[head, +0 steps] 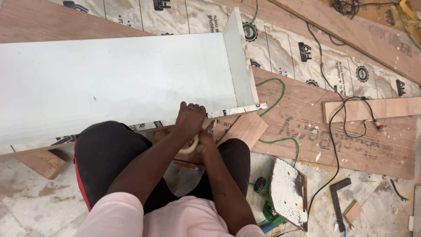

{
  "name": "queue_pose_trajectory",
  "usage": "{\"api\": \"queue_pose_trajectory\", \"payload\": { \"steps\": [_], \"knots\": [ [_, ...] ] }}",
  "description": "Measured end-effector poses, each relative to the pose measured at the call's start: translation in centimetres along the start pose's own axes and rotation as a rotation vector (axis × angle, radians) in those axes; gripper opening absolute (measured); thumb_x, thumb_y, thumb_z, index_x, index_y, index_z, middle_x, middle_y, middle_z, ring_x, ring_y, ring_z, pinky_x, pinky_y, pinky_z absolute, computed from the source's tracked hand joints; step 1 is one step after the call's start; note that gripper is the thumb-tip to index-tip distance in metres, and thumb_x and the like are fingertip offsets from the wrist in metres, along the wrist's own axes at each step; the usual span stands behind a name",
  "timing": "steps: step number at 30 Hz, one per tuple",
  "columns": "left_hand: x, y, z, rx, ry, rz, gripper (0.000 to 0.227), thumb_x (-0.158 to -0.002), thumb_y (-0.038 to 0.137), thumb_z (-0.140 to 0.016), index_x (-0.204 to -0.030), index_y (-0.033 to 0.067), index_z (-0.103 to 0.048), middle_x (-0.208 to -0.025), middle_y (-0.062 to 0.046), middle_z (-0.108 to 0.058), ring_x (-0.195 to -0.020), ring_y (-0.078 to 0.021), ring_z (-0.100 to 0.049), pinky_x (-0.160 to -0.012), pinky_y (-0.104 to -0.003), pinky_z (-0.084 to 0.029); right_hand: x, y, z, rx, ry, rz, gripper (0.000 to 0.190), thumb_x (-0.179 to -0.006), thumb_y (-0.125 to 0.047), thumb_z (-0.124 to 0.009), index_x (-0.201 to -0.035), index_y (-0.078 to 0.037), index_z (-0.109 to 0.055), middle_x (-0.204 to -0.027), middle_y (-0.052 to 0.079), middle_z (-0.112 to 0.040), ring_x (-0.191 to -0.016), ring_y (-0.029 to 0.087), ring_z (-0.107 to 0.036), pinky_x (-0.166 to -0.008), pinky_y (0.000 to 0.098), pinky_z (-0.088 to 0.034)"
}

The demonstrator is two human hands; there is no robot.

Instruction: The person sits on the floor and applies a strip of white edge tape to the long edge of a white wooden drawer. They smooth the tape along the edge with their fingers to ensure it adheres properly.

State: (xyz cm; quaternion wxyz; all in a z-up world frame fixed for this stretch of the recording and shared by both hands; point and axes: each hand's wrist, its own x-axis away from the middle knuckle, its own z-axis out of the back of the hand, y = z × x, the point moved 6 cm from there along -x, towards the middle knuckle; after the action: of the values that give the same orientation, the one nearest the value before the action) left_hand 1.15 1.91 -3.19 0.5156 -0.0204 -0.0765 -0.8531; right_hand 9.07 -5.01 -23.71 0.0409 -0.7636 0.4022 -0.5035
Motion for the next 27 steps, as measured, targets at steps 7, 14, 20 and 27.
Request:
{"api": "queue_pose_trajectory", "payload": {
  "steps": [7,14,20,27],
  "knots": [
    [0.6,0.2,0.0,-0.074,0.138,-0.050,0.032,-0.070,0.015,-0.079,-0.095,0.0099,-0.061,-0.080,-0.004,-0.066,-0.084,-0.0217,-0.068,-0.086,-0.043,-0.045,0.7,0.1,0.3,-0.095,0.130,-0.042,0.035,-0.104,-0.022,-0.043,-0.126,0.003,-0.055,-0.109,0.016,-0.069,-0.087,0.026,-0.074,-0.072,0.0404,-0.065],
    [0.6,-0.6,1.6,-0.047,-0.006,-0.070,0.086,-0.065,0.018,-0.084,-0.140,0.0091,-0.044,-0.116,-0.012,-0.064,-0.104,-0.0275,-0.066,-0.090,-0.054,-0.047,9.2,-4.9,2.0,0.096,0.318,0.323,0.040,-0.099,-0.008,-0.058,-0.135,0.002,-0.043,-0.102,0.017,-0.067,-0.085,0.026,-0.071,-0.073,0.0372,-0.062],
    [2.8,-3.9,4.5,0.510,-0.123,-0.003,0.043,-0.079,0.042,-0.085,-0.105,0.0108,-0.071,-0.112,-0.009,-0.068,-0.110,-0.0282,-0.065,-0.089,-0.045,-0.053,19.2,-5.8,-7.1,0.501,0.103,0.403,0.057,-0.096,-0.009,-0.065,-0.147,-0.004,-0.039,-0.106,0.018,-0.070,-0.093,0.023,-0.074,-0.080,0.0351,-0.061],
    [5.7,-3.2,2.0,0.834,-0.222,0.154,0.026,-0.081,0.034,-0.083,-0.087,0.0108,-0.072,-0.090,-0.007,-0.075,-0.087,-0.0223,-0.073,-0.079,-0.041,-0.057,21.4,-5.8,-12.3,0.479,-0.102,0.507,0.067,-0.099,-0.014,-0.064,-0.156,-0.002,-0.031,-0.110,0.015,-0.071,-0.095,0.022,-0.074,-0.084,0.0357,-0.061]
  ]
}}
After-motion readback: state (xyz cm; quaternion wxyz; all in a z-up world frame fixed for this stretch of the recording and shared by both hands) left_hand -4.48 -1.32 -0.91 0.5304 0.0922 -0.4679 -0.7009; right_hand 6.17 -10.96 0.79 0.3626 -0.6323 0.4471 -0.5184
